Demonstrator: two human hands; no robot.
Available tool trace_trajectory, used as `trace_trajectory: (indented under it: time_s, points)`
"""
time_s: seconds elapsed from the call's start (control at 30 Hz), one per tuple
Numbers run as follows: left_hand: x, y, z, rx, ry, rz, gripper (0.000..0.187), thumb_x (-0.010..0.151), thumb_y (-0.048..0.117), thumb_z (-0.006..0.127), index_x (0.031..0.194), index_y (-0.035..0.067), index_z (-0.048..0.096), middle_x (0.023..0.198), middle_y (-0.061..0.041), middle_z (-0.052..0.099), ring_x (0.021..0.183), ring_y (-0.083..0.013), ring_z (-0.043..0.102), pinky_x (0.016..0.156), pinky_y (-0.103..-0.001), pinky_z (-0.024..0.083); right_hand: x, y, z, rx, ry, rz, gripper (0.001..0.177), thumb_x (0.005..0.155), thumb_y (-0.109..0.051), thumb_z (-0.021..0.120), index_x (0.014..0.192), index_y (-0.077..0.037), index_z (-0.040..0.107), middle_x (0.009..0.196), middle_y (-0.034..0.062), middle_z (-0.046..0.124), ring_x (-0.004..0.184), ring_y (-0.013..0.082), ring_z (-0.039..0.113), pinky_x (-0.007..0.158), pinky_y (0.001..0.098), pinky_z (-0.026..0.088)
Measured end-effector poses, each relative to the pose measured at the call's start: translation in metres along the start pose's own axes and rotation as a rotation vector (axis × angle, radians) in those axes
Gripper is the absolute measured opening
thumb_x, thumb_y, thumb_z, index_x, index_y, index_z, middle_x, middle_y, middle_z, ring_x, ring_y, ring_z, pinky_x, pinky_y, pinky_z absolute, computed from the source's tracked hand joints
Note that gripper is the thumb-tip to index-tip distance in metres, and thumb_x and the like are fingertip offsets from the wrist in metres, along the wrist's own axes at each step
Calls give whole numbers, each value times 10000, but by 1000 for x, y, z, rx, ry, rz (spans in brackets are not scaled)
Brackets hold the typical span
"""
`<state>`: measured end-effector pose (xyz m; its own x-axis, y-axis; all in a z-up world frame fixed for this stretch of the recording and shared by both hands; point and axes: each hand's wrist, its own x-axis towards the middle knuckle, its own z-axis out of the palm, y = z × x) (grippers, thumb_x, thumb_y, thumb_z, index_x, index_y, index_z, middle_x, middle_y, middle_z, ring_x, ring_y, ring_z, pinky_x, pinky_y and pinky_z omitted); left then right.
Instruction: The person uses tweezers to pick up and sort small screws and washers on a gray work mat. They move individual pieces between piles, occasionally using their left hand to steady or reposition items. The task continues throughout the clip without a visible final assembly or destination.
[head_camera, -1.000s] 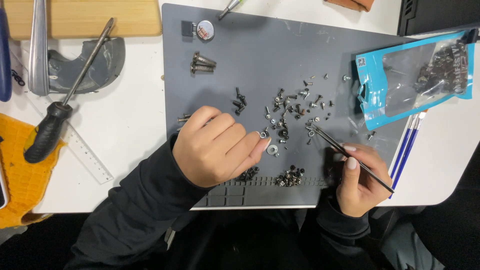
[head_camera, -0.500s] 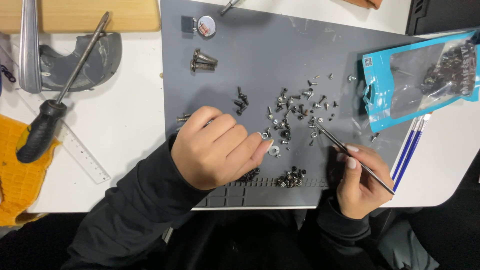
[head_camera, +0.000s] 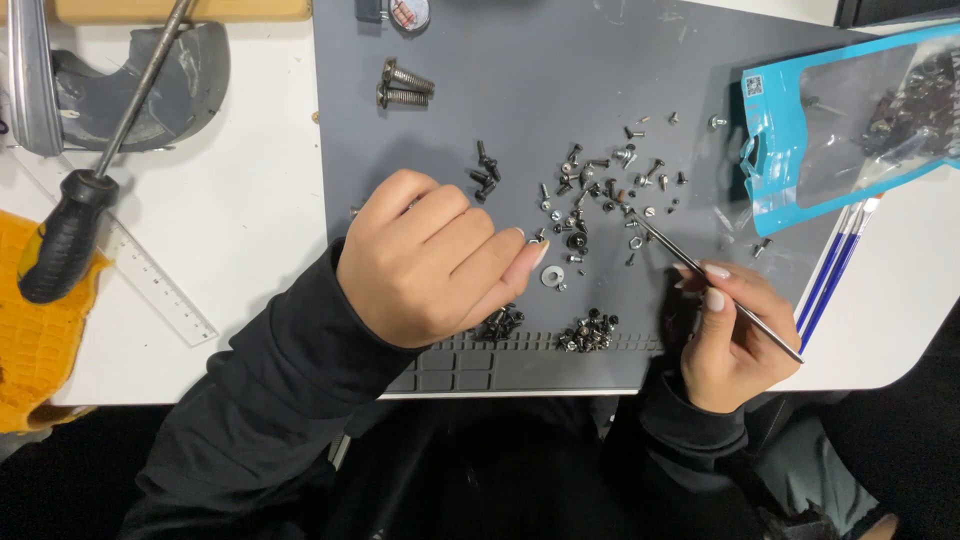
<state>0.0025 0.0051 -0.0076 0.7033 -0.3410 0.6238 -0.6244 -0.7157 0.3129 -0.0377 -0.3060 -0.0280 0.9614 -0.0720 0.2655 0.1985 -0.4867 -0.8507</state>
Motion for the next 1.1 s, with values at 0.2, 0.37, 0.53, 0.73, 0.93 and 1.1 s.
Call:
trace_trajectory:
  time_s: [0.2, 0.37, 0.53, 0.73, 0.93, 1.1]
  points:
    - [2, -4, -4, 28, 22, -5, 356, 1036, 169, 746, 720, 148, 583, 666, 13, 440, 629, -177, 406, 633, -309, 334, 0, -5, 3, 27, 34, 24, 248, 1127, -183, 617, 1144, 65, 619, 1033, 280, 669, 830, 370, 709, 799, 379, 592]
    - [11, -17, -23, 66, 199, -134, 235, 1011, 84, 720, 776, 91, 714, 659, -8, 584, 614, -208, 501, 631, -345, 330, -4, 2, 1, 8, 55, 37, 264, 1127, -187, 650, 1158, 75, 642, 1055, 260, 671, 858, 378, 732, 844, 400, 623]
    - [9, -20, -26, 67, 330, -336, 256, 956, 23, 717, 712, 90, 678, 647, -12, 547, 638, -231, 457, 653, -367, 314, -6, 2, 1, 31, 68, 57, 250, 1127, -163, 673, 1160, 83, 644, 1064, 248, 665, 856, 382, 731, 852, 418, 642]
    - [6, -20, -17, 61, 318, -298, 253, 940, 25, 753, 717, 106, 666, 646, -7, 524, 622, -224, 477, 651, -365, 344, -8, 5, 1, 13, 123, 97, 169, 1084, -47, 753, 1120, 74, 641, 1030, 259, 688, 872, 365, 758, 831, 383, 635]
    - [4, -20, -15, 71, 316, -290, 262, 959, 49, 760, 719, 116, 679, 646, 3, 532, 634, -221, 486, 648, -367, 338, -5, 3, 2, 73, 81, 46, 222, 1073, 11, 712, 980, -4, 512, 916, 268, 667, 804, 371, 735, 802, 410, 627]
    - [3, -22, -12, 70, 330, -247, 250, 965, 73, 757, 732, 114, 674, 643, 11, 550, 623, -211, 480, 641, -356, 332, -2, -1, 4, 66, 32, -28, 261, 1094, -51, 686, 979, -9, 456, 861, 293, 629, 766, 367, 689, 776, 404, 570]
